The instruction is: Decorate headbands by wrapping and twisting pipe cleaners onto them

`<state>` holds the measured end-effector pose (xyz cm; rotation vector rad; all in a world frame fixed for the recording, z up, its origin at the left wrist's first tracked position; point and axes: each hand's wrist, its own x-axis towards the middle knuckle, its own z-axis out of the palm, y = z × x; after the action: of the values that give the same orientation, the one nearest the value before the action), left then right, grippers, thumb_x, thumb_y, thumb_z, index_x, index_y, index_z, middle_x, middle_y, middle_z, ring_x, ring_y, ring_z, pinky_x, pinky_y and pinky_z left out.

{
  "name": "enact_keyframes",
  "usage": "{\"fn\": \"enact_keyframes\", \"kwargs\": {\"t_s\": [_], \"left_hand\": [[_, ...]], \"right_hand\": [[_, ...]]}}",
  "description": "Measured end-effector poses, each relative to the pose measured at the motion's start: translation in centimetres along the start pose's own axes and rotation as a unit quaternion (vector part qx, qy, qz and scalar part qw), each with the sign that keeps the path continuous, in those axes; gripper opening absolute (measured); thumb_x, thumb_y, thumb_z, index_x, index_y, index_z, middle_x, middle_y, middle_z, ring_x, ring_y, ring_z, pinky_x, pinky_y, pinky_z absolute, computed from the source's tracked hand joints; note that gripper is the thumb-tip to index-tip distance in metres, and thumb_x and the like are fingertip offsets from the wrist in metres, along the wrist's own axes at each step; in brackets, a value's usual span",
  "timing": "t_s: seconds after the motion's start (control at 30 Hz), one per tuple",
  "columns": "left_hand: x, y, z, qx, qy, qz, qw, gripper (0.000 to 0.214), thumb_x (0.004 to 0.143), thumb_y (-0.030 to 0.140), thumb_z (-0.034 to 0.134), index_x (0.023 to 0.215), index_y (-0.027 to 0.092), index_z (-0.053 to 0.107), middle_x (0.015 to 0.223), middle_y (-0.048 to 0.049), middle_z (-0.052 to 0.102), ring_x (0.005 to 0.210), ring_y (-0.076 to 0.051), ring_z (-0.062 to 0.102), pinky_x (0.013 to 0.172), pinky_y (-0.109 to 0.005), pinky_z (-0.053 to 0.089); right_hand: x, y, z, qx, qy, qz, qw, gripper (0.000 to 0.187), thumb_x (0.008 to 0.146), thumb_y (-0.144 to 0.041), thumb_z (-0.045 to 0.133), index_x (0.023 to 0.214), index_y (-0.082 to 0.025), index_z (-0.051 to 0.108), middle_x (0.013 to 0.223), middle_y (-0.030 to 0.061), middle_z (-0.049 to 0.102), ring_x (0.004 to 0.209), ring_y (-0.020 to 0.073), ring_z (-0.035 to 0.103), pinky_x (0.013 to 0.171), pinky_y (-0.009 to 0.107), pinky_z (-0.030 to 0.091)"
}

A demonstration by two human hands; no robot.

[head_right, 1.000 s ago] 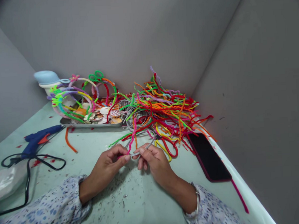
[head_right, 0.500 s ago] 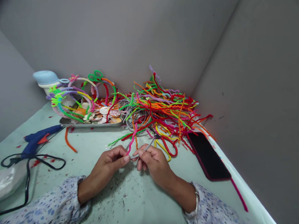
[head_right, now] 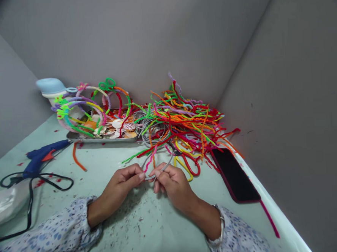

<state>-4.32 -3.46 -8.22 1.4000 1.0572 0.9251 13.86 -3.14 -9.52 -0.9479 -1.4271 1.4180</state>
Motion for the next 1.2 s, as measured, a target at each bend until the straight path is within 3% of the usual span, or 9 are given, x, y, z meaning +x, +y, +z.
{"fn": "enact_keyframes", "kwargs": {"t_s": [0.3,0.47,0.6,0.8,0.9,1.0,1.2], "left_hand": [[0.41,0.11,0.10,0.003,-0.009,-0.022,1.000,0.024,0.080,0.028,0.054,0.059,0.017,0.048,0.056,0.0053,0.037,0.055,-0.011,0.032,0.054,-0.025,0.026],[0.42,0.26,0.03,0.023,-0.011,-0.009,1.000,0.026,0.085,0.034,0.054,0.064,0.017,0.051,0.057,0.0043,0.041,0.056,-0.012,0.037,0.055,-0.024,0.029],[0.24,0.32,0.06,0.042,0.014,0.020,0.999,0.032,0.091,0.036,0.046,0.067,0.016,0.054,0.063,0.0023,0.047,0.062,-0.012,0.043,0.060,-0.025,0.035],[-0.15,0.44,0.43,0.090,0.067,0.081,0.990,0.012,0.087,0.025,0.056,0.096,0.017,0.058,0.091,-0.0027,0.059,0.084,-0.016,0.055,0.076,-0.027,0.043],[-0.25,0.44,0.54,0.157,0.106,0.145,0.971,0.010,0.082,0.017,0.062,0.091,0.018,0.059,0.090,-0.0029,0.059,0.085,-0.016,0.055,0.077,-0.028,0.044],[-0.27,0.41,0.45,0.187,0.109,0.190,0.958,0.006,0.081,0.016,0.062,0.087,0.019,0.062,0.086,-0.0032,0.061,0.083,-0.017,0.056,0.077,-0.029,0.044],[-0.31,0.21,0.16,0.208,0.112,0.214,0.948,0.008,0.081,0.016,0.065,0.086,0.020,0.066,0.084,-0.0039,0.067,0.084,-0.019,0.060,0.080,-0.033,0.045]], "right_hand": [[-0.37,-0.08,0.09,-0.031,-0.020,-0.029,0.999,0.023,0.090,-0.030,0.049,0.085,-0.016,0.066,0.057,-0.0012,0.059,0.051,0.0116,0.052,0.051,0.024,0.039],[-0.14,-0.23,0.18,-0.019,0.025,-0.011,0.999,0.024,0.090,-0.034,0.050,0.084,-0.016,0.066,0.053,-0.0018,0.059,0.046,0.0111,0.049,0.047,0.023,0.037],[0.10,-0.28,0.25,0.016,0.049,0.003,0.999,0.026,0.088,-0.037,0.052,0.083,-0.016,0.066,0.055,-0.0005,0.061,0.046,0.0109,0.051,0.045,0.022,0.037],[0.34,-0.13,0.29,0.074,0.085,0.013,0.994,0.025,0.085,-0.039,0.057,0.080,-0.016,0.066,0.062,0.0017,0.066,0.045,0.0096,0.054,0.042,0.020,0.036],[0.40,-0.08,0.25,0.094,0.089,0.017,0.991,0.024,0.084,-0.039,0.059,0.081,-0.016,0.066,0.067,0.0030,0.068,0.046,0.0094,0.055,0.041,0.020,0.036],[0.39,-0.10,0.19,0.099,0.080,0.019,0.992,0.025,0.084,-0.039,0.059,0.081,-0.016,0.067,0.067,0.0031,0.068,0.046,0.0098,0.055,0.041,0.020,0.037],[0.36,-0.13,0.15,0.091,0.054,0.016,0.994,0.026,0.086,-0.040,0.057,0.083,-0.016,0.066,0.066,0.0022,0.067,0.046,0.0103,0.054,0.043,0.022,0.037]]}}
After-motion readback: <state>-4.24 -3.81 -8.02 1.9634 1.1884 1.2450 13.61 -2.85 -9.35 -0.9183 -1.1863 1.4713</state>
